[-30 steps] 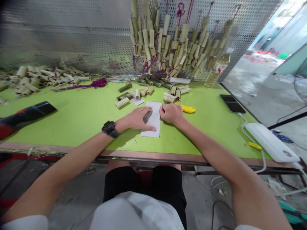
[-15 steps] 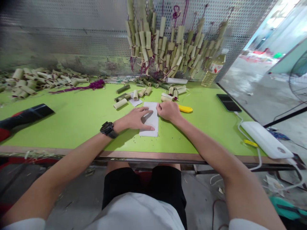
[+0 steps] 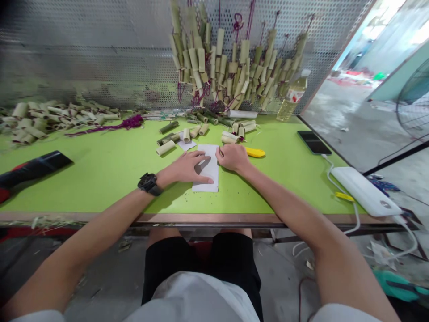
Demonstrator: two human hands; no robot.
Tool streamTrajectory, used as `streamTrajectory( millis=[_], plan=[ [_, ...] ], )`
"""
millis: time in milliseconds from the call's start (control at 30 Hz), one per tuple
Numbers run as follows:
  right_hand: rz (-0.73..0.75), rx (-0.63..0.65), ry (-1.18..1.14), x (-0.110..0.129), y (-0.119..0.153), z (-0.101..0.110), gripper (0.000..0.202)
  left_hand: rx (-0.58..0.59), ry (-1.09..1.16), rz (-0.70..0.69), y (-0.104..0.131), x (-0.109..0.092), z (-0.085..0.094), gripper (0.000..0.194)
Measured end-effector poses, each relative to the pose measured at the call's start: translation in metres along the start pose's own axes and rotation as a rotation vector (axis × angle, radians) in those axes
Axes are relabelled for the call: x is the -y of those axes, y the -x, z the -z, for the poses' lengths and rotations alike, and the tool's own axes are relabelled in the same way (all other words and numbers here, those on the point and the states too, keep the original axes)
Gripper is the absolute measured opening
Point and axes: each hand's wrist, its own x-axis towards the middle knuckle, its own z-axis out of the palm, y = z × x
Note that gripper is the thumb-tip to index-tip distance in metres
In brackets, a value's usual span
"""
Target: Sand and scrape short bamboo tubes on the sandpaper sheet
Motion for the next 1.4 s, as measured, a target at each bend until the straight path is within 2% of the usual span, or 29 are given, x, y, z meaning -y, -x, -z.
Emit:
streamTrajectory(
  millis=[133,200,333,400,467,567,633,767,833,900,1000,1033,1100,1200,1267,1333,1400],
  plan=[
    [0.166,0.055,-0.019,-0.001,0.021,0.003,0.048,-0.018,0.014,-0.015,0.000,0.001,-0.002,0.122],
    [0.115,0.046,-0.001,-0.002,0.019,0.002,0.050,-0.017,0.014,-0.017,0.001,0.001,-0.001,0.123],
    [-0.098,-0.003,0.044,0.000,-0.002,0.001,0.056,0.009,0.009,0.006,0.003,-0.002,0.002,0.127],
    [-0.114,-0.024,0.052,0.003,-0.003,0.001,0.055,0.009,0.013,0.010,0.002,-0.002,0.002,0.126],
    [-0.038,-0.010,0.036,0.008,0.008,0.001,0.051,-0.005,0.011,-0.004,0.000,0.000,0.000,0.123],
    [0.160,0.042,-0.001,0.010,0.026,0.000,0.049,-0.026,0.001,-0.021,-0.002,0.003,-0.003,0.120],
    [0.188,0.041,0.000,0.008,0.026,-0.001,0.049,-0.026,0.002,-0.022,-0.002,0.004,-0.004,0.119],
    [-0.055,-0.025,0.042,0.000,0.000,-0.003,0.054,0.000,0.014,-0.018,-0.001,0.002,-0.002,0.120],
    [-0.114,-0.053,0.048,-0.002,-0.006,-0.004,0.054,0.006,0.017,-0.013,0.000,0.001,-0.001,0.122],
    [-0.044,-0.030,0.025,-0.003,0.001,-0.003,0.052,-0.003,0.023,-0.015,0.001,0.001,-0.001,0.122],
    [0.193,0.060,-0.014,-0.004,0.017,-0.002,0.049,-0.013,0.038,-0.029,0.002,0.001,-0.001,0.120],
    [0.225,0.073,-0.011,-0.005,0.018,-0.001,0.049,-0.009,0.041,-0.034,0.002,0.000,0.000,0.118],
    [0.143,0.063,0.018,-0.004,0.013,-0.001,0.051,0.003,0.039,-0.033,0.002,0.000,0.000,0.117],
    [-0.130,0.009,0.054,0.000,-0.003,0.001,0.055,0.008,0.026,-0.023,0.001,0.001,0.000,0.118],
    [-0.185,-0.005,0.046,0.003,-0.004,0.001,0.055,-0.002,0.024,-0.021,0.000,0.002,-0.002,0.119],
    [-0.060,0.017,0.016,0.004,0.004,0.001,0.051,-0.014,0.025,-0.027,0.000,0.003,-0.003,0.120],
    [0.161,0.058,-0.023,0.004,0.015,0.000,0.048,-0.020,0.022,-0.036,-0.001,0.004,-0.004,0.120]
  ],
)
